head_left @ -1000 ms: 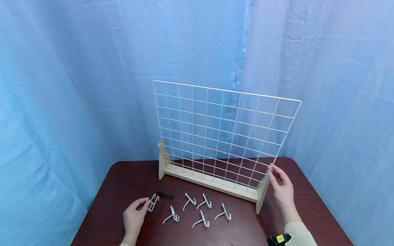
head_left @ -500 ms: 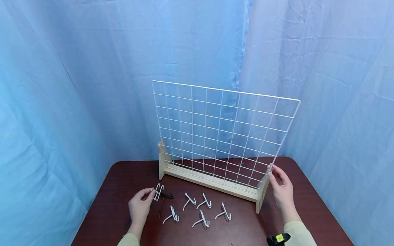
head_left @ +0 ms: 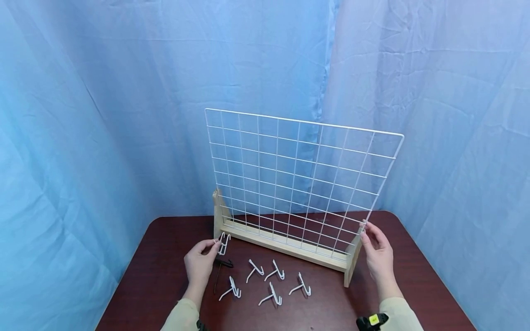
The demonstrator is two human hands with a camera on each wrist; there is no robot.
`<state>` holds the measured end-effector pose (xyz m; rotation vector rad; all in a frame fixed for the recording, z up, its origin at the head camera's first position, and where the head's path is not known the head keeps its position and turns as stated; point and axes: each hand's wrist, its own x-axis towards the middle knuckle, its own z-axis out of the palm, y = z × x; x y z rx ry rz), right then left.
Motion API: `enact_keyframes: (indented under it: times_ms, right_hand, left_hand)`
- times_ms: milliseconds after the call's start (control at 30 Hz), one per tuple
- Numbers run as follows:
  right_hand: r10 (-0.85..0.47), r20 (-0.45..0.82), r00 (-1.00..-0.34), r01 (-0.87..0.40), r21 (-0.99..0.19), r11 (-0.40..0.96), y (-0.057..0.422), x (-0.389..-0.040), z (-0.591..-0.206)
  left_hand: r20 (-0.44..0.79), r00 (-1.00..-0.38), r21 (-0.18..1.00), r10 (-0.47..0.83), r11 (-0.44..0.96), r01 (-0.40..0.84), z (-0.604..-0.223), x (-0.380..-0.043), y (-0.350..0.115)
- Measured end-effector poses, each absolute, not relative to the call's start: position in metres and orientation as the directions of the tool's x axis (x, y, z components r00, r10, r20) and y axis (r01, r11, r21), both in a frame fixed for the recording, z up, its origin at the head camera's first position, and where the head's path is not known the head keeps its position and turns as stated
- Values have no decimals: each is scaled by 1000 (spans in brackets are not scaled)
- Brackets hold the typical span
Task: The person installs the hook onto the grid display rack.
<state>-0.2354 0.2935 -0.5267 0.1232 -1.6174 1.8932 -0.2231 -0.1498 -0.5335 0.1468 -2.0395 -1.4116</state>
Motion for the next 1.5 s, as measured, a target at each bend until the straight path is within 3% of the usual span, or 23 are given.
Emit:
enact_keyframes:
  times_ms: [500, 1033, 1500]
  right_hand:
    - [408, 438, -801, -496, -867, -43, 282, -221, -505]
    - [419, 439, -795, -496, -868, -30, 293, -236, -530]
    - [416, 452, -789, -514, -857, -43, 284, -225, -512]
  left_hand:
    - [522, -753, 840, -400, 394, 373, -490, -255, -125]
    - [585, -693, 811, -421, 310, 496, -433, -282, -101]
    - [624, -650, 780, -434, 297, 550, -401, -297, -83]
